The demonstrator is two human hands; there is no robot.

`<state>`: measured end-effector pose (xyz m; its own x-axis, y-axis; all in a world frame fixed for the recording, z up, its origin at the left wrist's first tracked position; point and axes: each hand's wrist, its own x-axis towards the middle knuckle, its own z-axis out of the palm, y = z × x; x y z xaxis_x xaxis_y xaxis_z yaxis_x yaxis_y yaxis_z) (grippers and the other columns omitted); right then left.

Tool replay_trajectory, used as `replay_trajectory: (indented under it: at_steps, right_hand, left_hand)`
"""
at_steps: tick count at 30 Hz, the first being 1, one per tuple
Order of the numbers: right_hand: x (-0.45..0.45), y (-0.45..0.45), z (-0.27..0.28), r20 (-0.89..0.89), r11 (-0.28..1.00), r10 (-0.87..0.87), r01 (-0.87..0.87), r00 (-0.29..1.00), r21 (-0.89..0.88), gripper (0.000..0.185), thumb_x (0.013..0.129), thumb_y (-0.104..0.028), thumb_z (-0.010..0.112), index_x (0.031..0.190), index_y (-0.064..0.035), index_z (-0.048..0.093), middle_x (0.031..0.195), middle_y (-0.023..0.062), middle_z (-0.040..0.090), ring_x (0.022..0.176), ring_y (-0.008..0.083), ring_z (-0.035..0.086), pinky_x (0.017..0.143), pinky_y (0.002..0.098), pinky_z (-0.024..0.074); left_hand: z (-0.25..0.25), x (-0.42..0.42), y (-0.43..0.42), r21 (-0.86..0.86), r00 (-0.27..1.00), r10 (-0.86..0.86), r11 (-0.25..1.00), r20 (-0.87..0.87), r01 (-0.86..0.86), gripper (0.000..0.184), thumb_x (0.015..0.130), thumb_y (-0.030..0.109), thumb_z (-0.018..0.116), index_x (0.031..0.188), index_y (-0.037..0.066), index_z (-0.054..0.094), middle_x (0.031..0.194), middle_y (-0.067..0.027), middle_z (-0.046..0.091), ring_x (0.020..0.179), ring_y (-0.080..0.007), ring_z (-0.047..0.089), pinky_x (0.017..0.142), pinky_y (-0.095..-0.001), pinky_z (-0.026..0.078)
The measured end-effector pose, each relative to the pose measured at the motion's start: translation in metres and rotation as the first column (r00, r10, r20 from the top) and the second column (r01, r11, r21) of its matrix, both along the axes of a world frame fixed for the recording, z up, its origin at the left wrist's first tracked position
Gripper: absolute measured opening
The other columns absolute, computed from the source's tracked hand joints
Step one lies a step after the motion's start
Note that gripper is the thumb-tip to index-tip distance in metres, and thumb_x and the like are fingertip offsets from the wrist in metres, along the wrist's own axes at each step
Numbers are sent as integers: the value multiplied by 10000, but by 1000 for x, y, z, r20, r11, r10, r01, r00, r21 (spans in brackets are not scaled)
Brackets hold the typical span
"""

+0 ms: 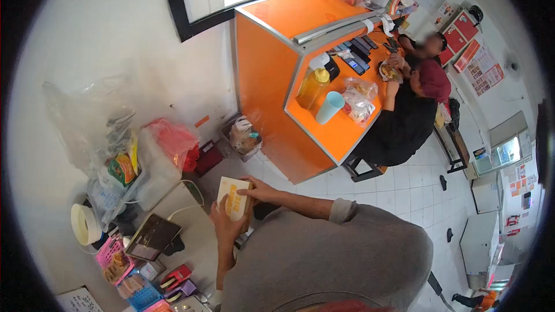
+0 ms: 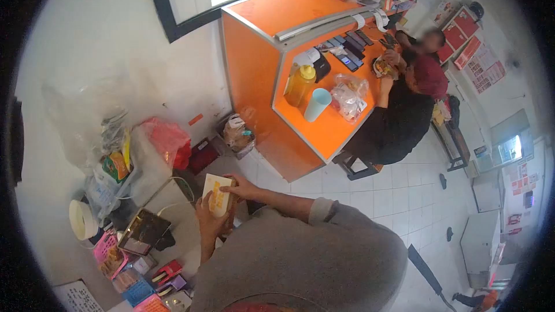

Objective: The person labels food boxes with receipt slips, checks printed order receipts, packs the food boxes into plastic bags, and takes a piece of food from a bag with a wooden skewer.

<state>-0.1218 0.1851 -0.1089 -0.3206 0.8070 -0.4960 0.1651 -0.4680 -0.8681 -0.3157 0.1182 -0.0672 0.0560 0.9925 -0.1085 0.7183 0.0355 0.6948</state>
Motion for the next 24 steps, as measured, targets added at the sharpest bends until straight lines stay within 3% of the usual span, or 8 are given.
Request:
replay_trajectory:
  at_steps: [3, 5, 6, 10, 12, 15, 21, 24]
  right_hand:
    - [6, -2, 16, -155, 982, 59, -85, 986, -167, 634, 919, -534, 540, 1399, -144, 402, 1239, 129, 549, 1085, 246, 577, 830, 385, 530]
    - [8, 3, 25, -55, 974, 205, -210, 977, -87, 642, 946, -611, 395, 1375, -138, 457, 1265, 120, 548, 1055, 243, 584, 849, 406, 510]
    - [10, 7, 31, -100, 949, 269, -281, 958, -144, 653, 927, -651, 362, 1370, -189, 492, 1284, 117, 526, 1170, 285, 499, 944, 472, 444]
    - [-20, 26, 7, -104, 950, 165, -186, 981, -249, 508, 959, -497, 445, 1257, -107, 576, 1132, 100, 595, 975, 216, 617, 819, 353, 501]
    - [-42, 32, -8, -66, 932, 286, -293, 956, -214, 431, 951, -426, 514, 1222, -102, 597, 1111, 88, 606, 870, 202, 651, 786, 316, 508]
    - [-100, 33, -19, -102, 878, 437, -448, 894, -166, 359, 945, -322, 547, 1198, -71, 591, 1044, 111, 640, 915, 219, 664, 789, 321, 514]
    - [-231, 38, -39, -40, 681, 732, -729, 680, 73, 307, 938, -306, 576, 1124, -73, 649, 947, 65, 673, 916, 150, 656, 697, 263, 494]
    - [-281, 21, -28, -146, 491, 862, -871, 485, 5, 303, 916, -297, 618, 1085, -48, 657, 866, 60, 675, 793, 145, 660, 726, 265, 497]
  left_hand:
    - [1, -6, -20, 38, 999, -5, 999, 49, 3, 922, 582, 280, 829, 1393, 170, 403, 1337, -257, 409, 1289, -441, 343, 1064, -525, 285]
    - [4, -6, -36, 2, 996, 69, 998, 56, -69, 892, 591, 282, 823, 1372, 150, 413, 1325, -222, 436, 1280, -415, 360, 1048, -514, 304]
    - [4, -10, -43, -18, 993, 91, 996, 80, -90, 893, 591, 288, 826, 1373, 156, 415, 1338, -209, 439, 1293, -414, 346, 1062, -511, 291]
    - [5, -25, -86, 14, 947, 297, 953, 122, -301, 896, 575, 290, 829, 1368, 175, 426, 1350, -192, 436, 1299, -413, 337, 1084, -511, 278]
    - [25, -26, -114, -18, 877, 463, 885, 130, -465, 899, 564, 285, 827, 1367, 197, 432, 1361, -203, 402, 1276, -428, 346, 1066, -521, 307]
    - [39, -29, -152, -120, 747, 651, 759, 134, -639, 906, 548, 283, 829, 1364, 223, 439, 1376, -212, 361, 1237, -448, 364, 1038, -530, 347]
    - [37, -27, -192, -136, 544, 838, 545, 45, -827, 928, 520, 292, 845, 1354, 218, 447, 1354, -217, 369, 1211, -432, 383, 1025, -526, 365]
    - [42, -18, -208, -144, 416, 909, 410, -12, -901, 942, 516, 311, 866, 1355, 206, 450, 1343, -209, 391, 1245, -416, 372, 1047, -519, 340]
